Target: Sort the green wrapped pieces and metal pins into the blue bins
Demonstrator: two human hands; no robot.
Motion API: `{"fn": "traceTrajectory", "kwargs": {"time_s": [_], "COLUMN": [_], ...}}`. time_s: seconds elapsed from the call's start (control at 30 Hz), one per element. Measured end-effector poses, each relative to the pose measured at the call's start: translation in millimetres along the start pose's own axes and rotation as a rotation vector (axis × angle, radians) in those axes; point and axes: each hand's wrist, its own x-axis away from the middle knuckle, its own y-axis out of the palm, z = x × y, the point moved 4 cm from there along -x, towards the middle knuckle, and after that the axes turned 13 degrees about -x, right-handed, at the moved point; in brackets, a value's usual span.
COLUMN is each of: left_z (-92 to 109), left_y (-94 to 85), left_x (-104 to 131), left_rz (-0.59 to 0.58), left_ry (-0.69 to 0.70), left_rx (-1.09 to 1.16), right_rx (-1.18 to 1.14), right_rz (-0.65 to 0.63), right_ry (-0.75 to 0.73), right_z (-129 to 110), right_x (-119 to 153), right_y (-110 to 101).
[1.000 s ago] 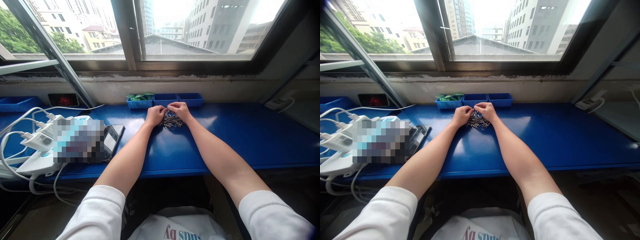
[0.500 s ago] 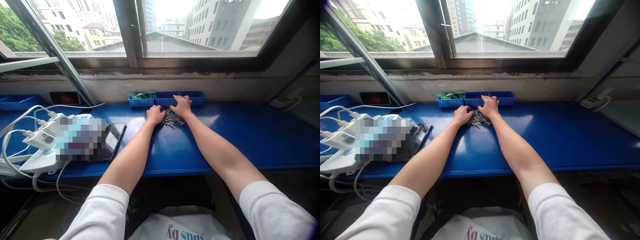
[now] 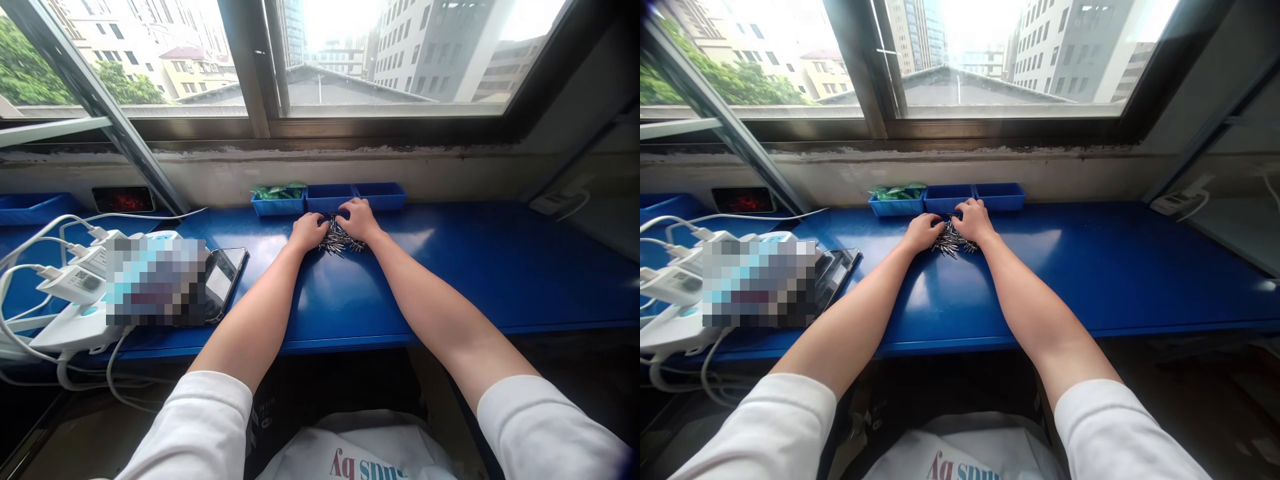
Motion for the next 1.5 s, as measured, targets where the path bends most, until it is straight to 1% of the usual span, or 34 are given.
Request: {"fn": "traceTrajectory", "kwargs": {"time_s": [0.07,0.13,0.23,0.3,0.47,0.97,1.03,1.13,1.23,1.3,1.4,1.5], "left_z": [3,4,4,3,5,9,9,9,8,8,7,8], "left_y": [0.5,1.7,3.1,3.3,1.4,-3.5,-3.2,-2.3,-1.4,-1.2,-1.5,-1.3], "left_x": [1,3,4,4,5,7,7,7,6,6,6,6], "left_rz": [-0.024,-0.053,-0.074,-0.070,-0.052,-0.035,-0.033,-0.029,-0.028,-0.030,-0.025,-0.025], "left_ry": [0.065,0.100,0.117,0.118,0.136,0.167,0.171,0.173,0.172,0.165,0.162,0.166], "left_rx": [0.026,0.035,0.033,0.030,0.043,0.047,0.047,0.050,0.062,0.074,0.095,0.086], "right_rx": [0.007,0.016,-0.002,-0.035,-0.125,-0.235,-0.220,-0.165,-0.112,-0.114,-0.164,-0.167], "right_rz": [-0.060,-0.129,-0.217,-0.245,-0.243,-0.185,-0.158,-0.130,-0.192,-0.239,-0.271,-0.264], "right_ry": [0.036,0.072,0.079,0.063,0.025,0.002,0.017,0.090,0.179,0.188,0.109,0.050], "right_z": [2,6,8,7,2,-5,-5,-2,3,6,7,7], "right_x": [1,1,1,1,3,6,6,4,3,4,5,5], "right_y": [3,7,12,14,13,8,6,1,-1,0,2,4]}}
